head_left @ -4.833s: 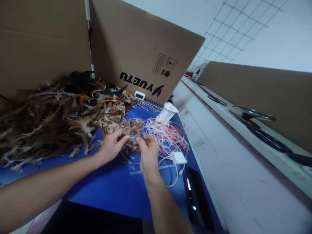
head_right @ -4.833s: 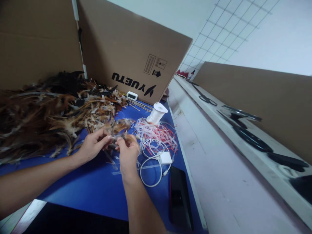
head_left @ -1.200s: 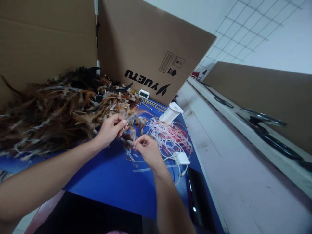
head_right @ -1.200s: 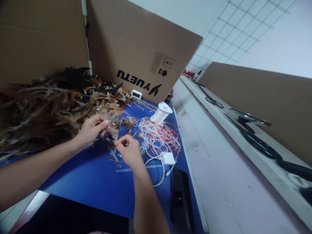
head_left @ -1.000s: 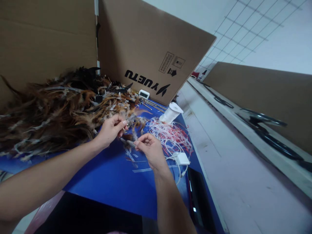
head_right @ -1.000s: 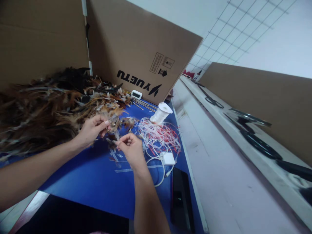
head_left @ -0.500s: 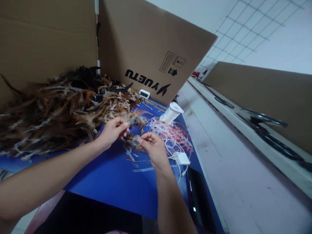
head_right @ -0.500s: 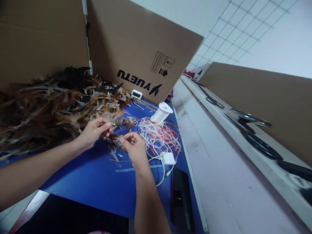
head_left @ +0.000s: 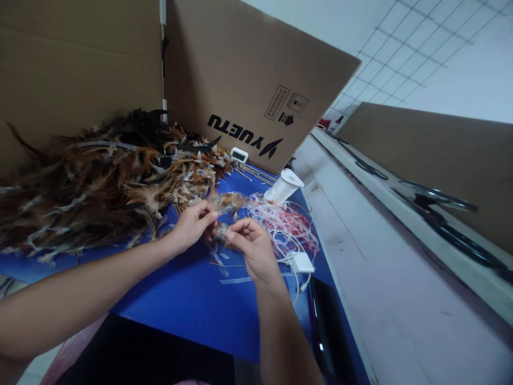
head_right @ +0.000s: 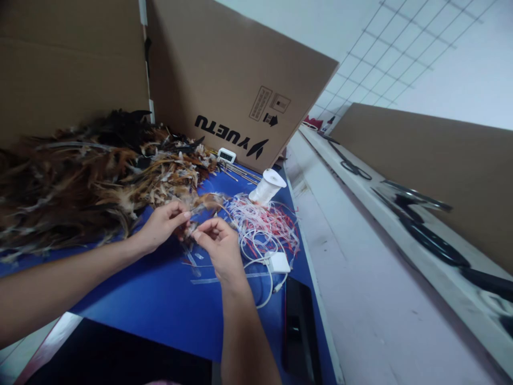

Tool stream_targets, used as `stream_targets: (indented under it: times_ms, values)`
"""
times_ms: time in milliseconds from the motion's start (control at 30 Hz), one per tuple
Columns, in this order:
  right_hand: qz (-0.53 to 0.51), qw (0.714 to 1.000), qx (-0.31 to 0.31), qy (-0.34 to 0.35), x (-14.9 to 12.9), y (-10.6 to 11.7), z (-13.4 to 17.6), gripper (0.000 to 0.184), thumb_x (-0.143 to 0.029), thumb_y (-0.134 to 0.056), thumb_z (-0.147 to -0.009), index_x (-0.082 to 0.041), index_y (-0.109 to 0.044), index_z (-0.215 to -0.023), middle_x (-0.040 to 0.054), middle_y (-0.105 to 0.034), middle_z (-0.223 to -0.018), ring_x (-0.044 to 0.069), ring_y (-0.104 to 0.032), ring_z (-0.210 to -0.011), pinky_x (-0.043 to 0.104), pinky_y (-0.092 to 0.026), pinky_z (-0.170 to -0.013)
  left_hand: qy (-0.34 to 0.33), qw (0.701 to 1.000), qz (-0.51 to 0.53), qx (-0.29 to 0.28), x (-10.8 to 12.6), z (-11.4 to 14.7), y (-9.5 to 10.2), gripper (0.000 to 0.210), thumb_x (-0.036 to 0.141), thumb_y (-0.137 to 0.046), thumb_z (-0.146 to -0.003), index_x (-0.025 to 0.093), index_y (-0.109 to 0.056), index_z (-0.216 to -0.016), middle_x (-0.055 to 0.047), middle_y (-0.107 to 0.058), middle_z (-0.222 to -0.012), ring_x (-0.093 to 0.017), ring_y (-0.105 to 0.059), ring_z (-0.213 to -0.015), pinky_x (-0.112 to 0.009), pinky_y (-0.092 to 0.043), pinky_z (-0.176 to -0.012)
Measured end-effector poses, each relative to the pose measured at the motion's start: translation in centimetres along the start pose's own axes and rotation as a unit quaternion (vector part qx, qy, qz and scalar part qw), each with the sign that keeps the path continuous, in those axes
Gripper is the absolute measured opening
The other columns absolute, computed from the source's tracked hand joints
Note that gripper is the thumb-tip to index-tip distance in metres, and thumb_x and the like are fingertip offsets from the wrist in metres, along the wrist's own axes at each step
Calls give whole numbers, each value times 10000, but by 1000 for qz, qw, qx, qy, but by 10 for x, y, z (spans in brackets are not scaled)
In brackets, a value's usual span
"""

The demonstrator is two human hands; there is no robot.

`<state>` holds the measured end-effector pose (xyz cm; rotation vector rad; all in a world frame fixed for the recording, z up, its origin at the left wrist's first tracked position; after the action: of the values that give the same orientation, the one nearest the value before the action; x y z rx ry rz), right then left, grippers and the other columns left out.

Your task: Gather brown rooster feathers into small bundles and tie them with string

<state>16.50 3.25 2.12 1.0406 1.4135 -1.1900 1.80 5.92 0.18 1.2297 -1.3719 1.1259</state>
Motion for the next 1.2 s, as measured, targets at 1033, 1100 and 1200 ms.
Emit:
stream_targets:
  times_ms: [1033,1100,1200]
  values:
    - [34,978,-121,-164,40,-41,13,267,-378,-759,-633,-159,-608,-664,-9,-656,-583,88,-569,-451,173,-385,-369,-205,931,-292,74,28,11,3,101,229,-522,-849,184,-559,-767,30,-604,-630,-118,-553,-560,-228,-407,-553]
    - [29,977,-126,-168,41,-42,13,249,-357,-753,-632,-156,-606,-640,-10,-656,-575,80,-561,-440,170,-388,-378,-205,932,-289,74,29,12,2,93,224,-524,-844,183,-561,-768,30,-605,-629,-120,-557,-562,-230,-408,-555]
    - [25,977,-124,-171,41,-41,14,226,-332,-749,-623,-156,-608,-633,-12,-659,-568,78,-560,-439,168,-388,-383,-197,934,-288,74,31,12,2,99,220,-529,-838,185,-554,-750,34,-598,-619,-117,-548,-548,-229,-403,-544]
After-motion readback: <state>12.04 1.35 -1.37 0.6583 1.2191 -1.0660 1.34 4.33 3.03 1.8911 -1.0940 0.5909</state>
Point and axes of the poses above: each hand's wrist, its own z-axis away from the middle knuckle, its own y-axis out of the back of the hand, x = y × z, the point moved 6 cm from there along -z, towards the middle knuckle
